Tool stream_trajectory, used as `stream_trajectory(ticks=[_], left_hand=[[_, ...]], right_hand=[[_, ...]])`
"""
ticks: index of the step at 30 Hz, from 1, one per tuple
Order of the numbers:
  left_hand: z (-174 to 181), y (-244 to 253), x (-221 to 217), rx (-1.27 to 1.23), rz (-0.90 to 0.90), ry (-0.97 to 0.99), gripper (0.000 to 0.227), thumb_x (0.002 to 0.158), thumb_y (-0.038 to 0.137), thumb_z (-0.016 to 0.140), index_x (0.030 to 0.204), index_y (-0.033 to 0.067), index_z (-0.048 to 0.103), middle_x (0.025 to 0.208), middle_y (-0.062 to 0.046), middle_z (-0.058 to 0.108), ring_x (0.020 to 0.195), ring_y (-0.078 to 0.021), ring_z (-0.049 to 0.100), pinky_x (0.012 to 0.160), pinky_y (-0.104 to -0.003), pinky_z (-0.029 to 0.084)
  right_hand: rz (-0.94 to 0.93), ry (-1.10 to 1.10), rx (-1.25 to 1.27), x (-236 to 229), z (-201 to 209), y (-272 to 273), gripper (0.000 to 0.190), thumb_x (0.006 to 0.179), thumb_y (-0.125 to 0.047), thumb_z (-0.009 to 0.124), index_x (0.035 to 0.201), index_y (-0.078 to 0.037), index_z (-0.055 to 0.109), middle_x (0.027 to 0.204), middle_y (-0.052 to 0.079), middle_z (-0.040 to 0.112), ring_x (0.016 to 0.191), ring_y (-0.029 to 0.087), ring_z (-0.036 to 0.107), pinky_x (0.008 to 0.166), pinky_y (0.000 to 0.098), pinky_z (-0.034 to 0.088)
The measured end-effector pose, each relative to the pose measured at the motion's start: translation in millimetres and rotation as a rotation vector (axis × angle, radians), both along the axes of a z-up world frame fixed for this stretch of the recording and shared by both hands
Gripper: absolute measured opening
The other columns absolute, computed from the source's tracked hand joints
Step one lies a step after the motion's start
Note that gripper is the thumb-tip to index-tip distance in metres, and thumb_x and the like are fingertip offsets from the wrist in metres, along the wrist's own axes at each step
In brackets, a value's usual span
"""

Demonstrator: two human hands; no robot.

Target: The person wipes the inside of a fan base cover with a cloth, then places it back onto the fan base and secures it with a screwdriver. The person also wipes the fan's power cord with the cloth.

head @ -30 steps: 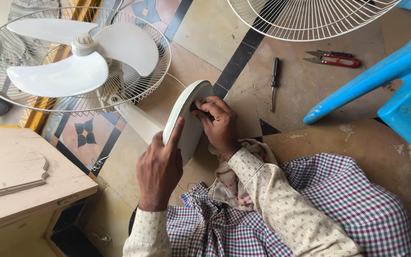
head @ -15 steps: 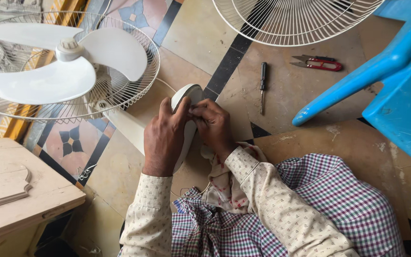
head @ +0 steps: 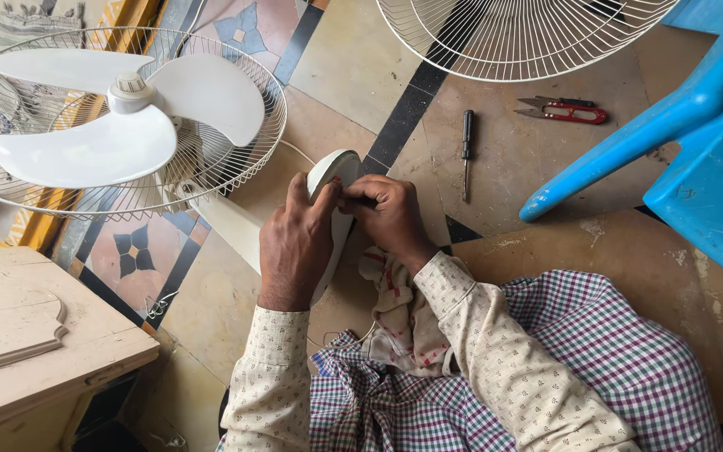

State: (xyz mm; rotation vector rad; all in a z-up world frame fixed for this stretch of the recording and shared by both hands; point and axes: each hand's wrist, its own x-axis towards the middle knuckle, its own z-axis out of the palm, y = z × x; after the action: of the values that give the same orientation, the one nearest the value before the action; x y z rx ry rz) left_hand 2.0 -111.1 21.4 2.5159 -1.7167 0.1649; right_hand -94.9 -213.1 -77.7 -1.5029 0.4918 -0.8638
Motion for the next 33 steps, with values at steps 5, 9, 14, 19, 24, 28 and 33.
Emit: stream_trajectory(ticks=[5, 9, 14, 19, 24, 28, 33], left_hand=[[1.6, 1.5, 1.1, 0.026, -0.019, -0.02, 0.044, 0.086, 0.008, 0.067, 0.128, 0.0205, 0.065, 0.131, -0.02, 0.061, 0.074, -0.0292, 0.073, 0.06, -0.04, 0.059], [2.9, 1.2, 2.4, 0.01, -0.045, -0.019, 0.045, 0.085, 0.009, 0.067, 0.129, 0.0205, 0.065, 0.131, -0.02, 0.06, 0.076, -0.0308, 0.073, 0.061, -0.041, 0.059], [-0.9, 1.5, 0.6, 0.018, 0.005, 0.011, 0.035, 0.088, 0.009, 0.067, 0.122, 0.016, 0.065, 0.132, -0.019, 0.06, 0.077, -0.0301, 0.073, 0.06, -0.041, 0.059], [-0.6, 0.3, -1.9, -0.039, -0.005, -0.027, 0.039, 0.083, 0.006, 0.066, 0.121, 0.0161, 0.066, 0.127, -0.02, 0.061, 0.072, -0.029, 0.071, 0.058, -0.041, 0.059], [0.7, 0.1, -4.9, -0.006, 0.015, -0.009, 0.035, 0.086, 0.007, 0.067, 0.12, 0.014, 0.066, 0.126, -0.021, 0.062, 0.074, -0.0306, 0.072, 0.058, -0.042, 0.058], [1.6, -0.7, -2.4, -0.077, -0.003, 0.031, 0.034, 0.086, 0.007, 0.066, 0.119, 0.0171, 0.066, 0.126, -0.021, 0.063, 0.078, -0.0332, 0.072, 0.061, -0.044, 0.059], [-3.5, 3.2, 5.0, -0.103, -0.016, 0.085, 0.035, 0.087, 0.007, 0.065, 0.12, 0.0156, 0.065, 0.125, -0.026, 0.063, 0.075, -0.0342, 0.073, 0.061, -0.044, 0.059]], right_hand=[[-0.05, 0.044, -0.008, 0.3, -2.3, 3.9, 0.013, 0.084, 0.002, 0.08, 0.096, 0.001, 0.075, 0.089, 0.01, 0.078, 0.081, 0.016, 0.077, 0.071, 0.0283, 0.062], [-0.046, 0.033, -0.033, 0.1, 2.7, 4.4, 0.014, 0.085, 0.003, 0.078, 0.098, 0.002, 0.074, 0.093, 0.011, 0.077, 0.082, 0.016, 0.077, 0.071, 0.0286, 0.062], [-0.058, 0.03, -0.089, 1.3, -0.6, 7.0, 0.012, 0.086, 0.001, 0.078, 0.097, 0.002, 0.074, 0.094, 0.011, 0.077, 0.084, 0.02, 0.078, 0.073, 0.0307, 0.063], [-0.074, 0.109, -0.286, -5.7, -32.6, -24.4, 0.012, 0.091, -0.009, 0.079, 0.1, -0.002, 0.075, 0.096, 0.013, 0.077, 0.084, 0.024, 0.078, 0.074, 0.0354, 0.062], [-0.531, 0.779, -0.552, -35.1, -93.8, -92.3, 0.05, 0.081, -0.021, 0.083, 0.121, 0.0, 0.062, 0.11, 0.023, 0.061, 0.099, 0.039, 0.062, 0.08, 0.048, 0.052], [-0.546, 0.966, -0.609, -46.8, -116.4, -112.5, 0.052, 0.084, -0.017, 0.081, 0.13, -0.006, 0.06, 0.116, 0.019, 0.059, 0.106, 0.04, 0.061, 0.086, 0.0511, 0.05], [-0.402, 0.473, -0.29, -54.5, -67.9, -104.2, 0.057, 0.093, -0.002, 0.071, 0.147, -0.006, 0.055, 0.117, 0.015, 0.065, 0.097, 0.031, 0.068, 0.084, 0.0437, 0.057]])
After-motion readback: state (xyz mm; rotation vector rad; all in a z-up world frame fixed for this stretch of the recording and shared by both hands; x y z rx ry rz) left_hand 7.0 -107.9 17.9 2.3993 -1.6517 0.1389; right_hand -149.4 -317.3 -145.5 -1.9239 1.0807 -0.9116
